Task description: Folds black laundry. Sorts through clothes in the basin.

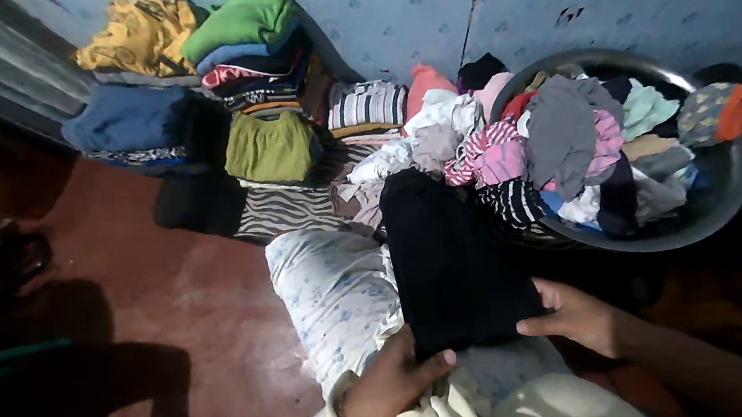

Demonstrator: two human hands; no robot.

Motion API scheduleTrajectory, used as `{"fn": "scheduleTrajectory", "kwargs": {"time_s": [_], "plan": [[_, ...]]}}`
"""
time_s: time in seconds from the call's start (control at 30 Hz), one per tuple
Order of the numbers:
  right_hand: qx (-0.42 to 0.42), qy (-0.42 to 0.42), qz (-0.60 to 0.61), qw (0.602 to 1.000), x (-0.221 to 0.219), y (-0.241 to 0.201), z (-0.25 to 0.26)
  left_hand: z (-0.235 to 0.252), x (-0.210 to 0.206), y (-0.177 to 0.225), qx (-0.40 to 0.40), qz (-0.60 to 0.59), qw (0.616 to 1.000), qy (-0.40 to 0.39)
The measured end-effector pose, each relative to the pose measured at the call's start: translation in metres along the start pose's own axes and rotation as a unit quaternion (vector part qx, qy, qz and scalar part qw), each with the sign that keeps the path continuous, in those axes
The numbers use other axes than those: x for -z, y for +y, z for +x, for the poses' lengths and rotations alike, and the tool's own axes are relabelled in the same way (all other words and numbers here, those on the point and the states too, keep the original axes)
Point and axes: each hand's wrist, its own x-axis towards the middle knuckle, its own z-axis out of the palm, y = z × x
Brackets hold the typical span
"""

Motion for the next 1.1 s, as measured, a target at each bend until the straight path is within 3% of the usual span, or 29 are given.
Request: {"fn": "scheduleTrajectory", "kwargs": {"time_s": [0.1, 0.2, 0.27, 0.37, 0.43, 0.53, 0.6, 0.67, 0.73, 0.77, 0.8, 0.87, 1.0, 1.1], "plan": [[0.033, 0.047, 0.005, 0.998, -0.004, 0.003, -0.003, -0.002, -0.005, -0.004, 0.003, -0.059, 0.996, 0.061], [0.169, 0.002, -0.101, 0.980, 0.000, 0.018, -0.005, -0.001, -0.005, -0.003, -0.029, -0.057, 0.996, 0.070], [0.187, -0.034, -0.244, 0.951, 0.000, 0.017, -0.009, 0.001, -0.002, -0.004, -0.060, 0.065, 0.994, 0.057], [0.106, -0.004, -0.413, 0.905, -0.014, 0.007, -0.012, 0.010, -0.005, -0.001, -0.054, 0.269, 0.958, 0.080], [0.110, 0.033, -0.444, 0.888, -0.017, 0.010, -0.009, 0.014, -0.008, 0.001, -0.065, 0.372, 0.921, 0.097], [0.197, 0.068, -0.439, 0.874, -0.008, 0.016, -0.003, 0.017, -0.006, 0.002, -0.114, 0.487, 0.856, 0.128], [0.231, 0.039, -0.434, 0.870, 0.004, 0.008, 0.003, 0.021, 0.006, 0.006, -0.152, 0.495, 0.851, 0.091], [0.231, -0.034, -0.421, 0.877, 0.023, -0.012, 0.017, 0.034, 0.030, 0.013, -0.189, 0.431, 0.882, 0.007], [0.215, -0.068, -0.321, 0.920, 0.043, -0.029, 0.046, 0.061, 0.055, 0.013, -0.193, 0.249, 0.949, -0.025], [0.185, -0.048, -0.216, 0.957, 0.047, -0.032, 0.064, 0.077, 0.063, 0.006, -0.158, 0.104, 0.982, -0.003], [0.140, -0.020, -0.098, 0.985, 0.049, -0.032, 0.082, 0.094, 0.067, -0.006, -0.114, -0.050, 0.991, 0.044], [0.055, 0.012, 0.023, 0.998, 0.049, -0.026, 0.113, 0.124, 0.065, -0.033, -0.030, -0.250, 0.960, 0.121], [0.048, 0.078, -0.039, 0.995, 0.041, -0.021, 0.133, 0.137, 0.058, -0.049, 0.057, -0.237, 0.946, 0.212], [0.098, 0.093, -0.030, 0.990, 0.038, -0.023, 0.130, 0.128, 0.056, -0.034, 0.051, -0.174, 0.952, 0.248]]}}
